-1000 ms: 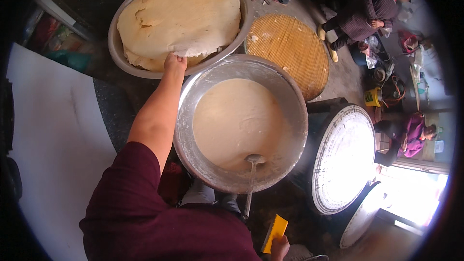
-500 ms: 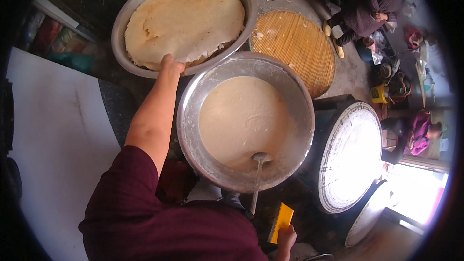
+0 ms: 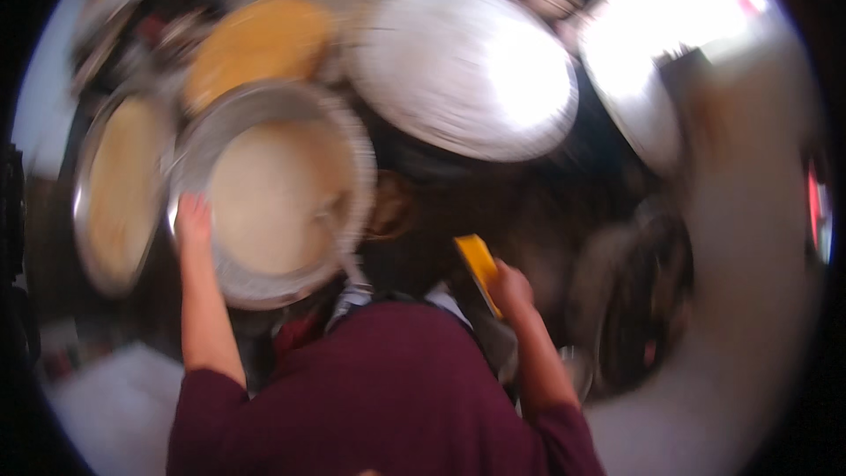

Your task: The person scoops batter from a large metal bowl and spreads it onto a hot circular griddle using a yellow plastic scraper. They cook the crepe, lift it off the griddle, and place it onto a stack. The person then scrapes the griddle surface clean and repeats the process.

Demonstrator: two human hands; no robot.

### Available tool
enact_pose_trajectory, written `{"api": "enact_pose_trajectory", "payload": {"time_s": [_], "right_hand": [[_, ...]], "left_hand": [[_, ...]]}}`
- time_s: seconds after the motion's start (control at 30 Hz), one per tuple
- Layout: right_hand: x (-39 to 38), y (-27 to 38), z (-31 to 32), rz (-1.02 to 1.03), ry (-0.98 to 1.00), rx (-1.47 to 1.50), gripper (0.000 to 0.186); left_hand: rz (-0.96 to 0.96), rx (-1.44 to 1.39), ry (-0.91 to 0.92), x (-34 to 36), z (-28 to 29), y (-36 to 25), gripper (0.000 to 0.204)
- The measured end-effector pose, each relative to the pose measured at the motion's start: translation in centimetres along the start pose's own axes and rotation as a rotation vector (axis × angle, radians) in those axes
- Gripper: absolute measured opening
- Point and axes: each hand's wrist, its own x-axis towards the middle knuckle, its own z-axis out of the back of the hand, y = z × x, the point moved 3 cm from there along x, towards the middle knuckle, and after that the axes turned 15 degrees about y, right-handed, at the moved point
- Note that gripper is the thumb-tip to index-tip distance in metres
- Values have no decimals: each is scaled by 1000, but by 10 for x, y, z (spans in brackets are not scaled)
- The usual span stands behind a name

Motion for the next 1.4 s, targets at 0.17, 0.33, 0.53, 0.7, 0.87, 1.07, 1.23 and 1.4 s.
{"api": "enact_pose_trajectory", "payload": {"time_s": [0.17,0.33,0.53,0.7,0.87,1.07,1.23,1.4], "right_hand": [[-27,-123,47,6,-320,205,33],[-90,-277,94,-59,-797,133,37],[-142,-447,76,-437,-841,-25,39],[-161,-507,29,-477,-752,-4,38],[-141,-557,50,-632,-713,711,50],[-108,-600,96,-1093,-709,853,64],[-67,-656,79,-1018,-891,1170,60],[-49,-666,95,-470,-1336,2244,17]], "left_hand": [[166,292,273,-142,-158,103,59],[127,523,551,-262,-298,169,44],[76,700,879,-330,-399,216,37],[149,786,907,-355,-426,242,39],[213,850,920,-363,-434,259,36],[239,851,997,-366,-453,276,33],[255,812,952,-348,-472,288,32],[295,782,889,-318,-502,318,30]]}}
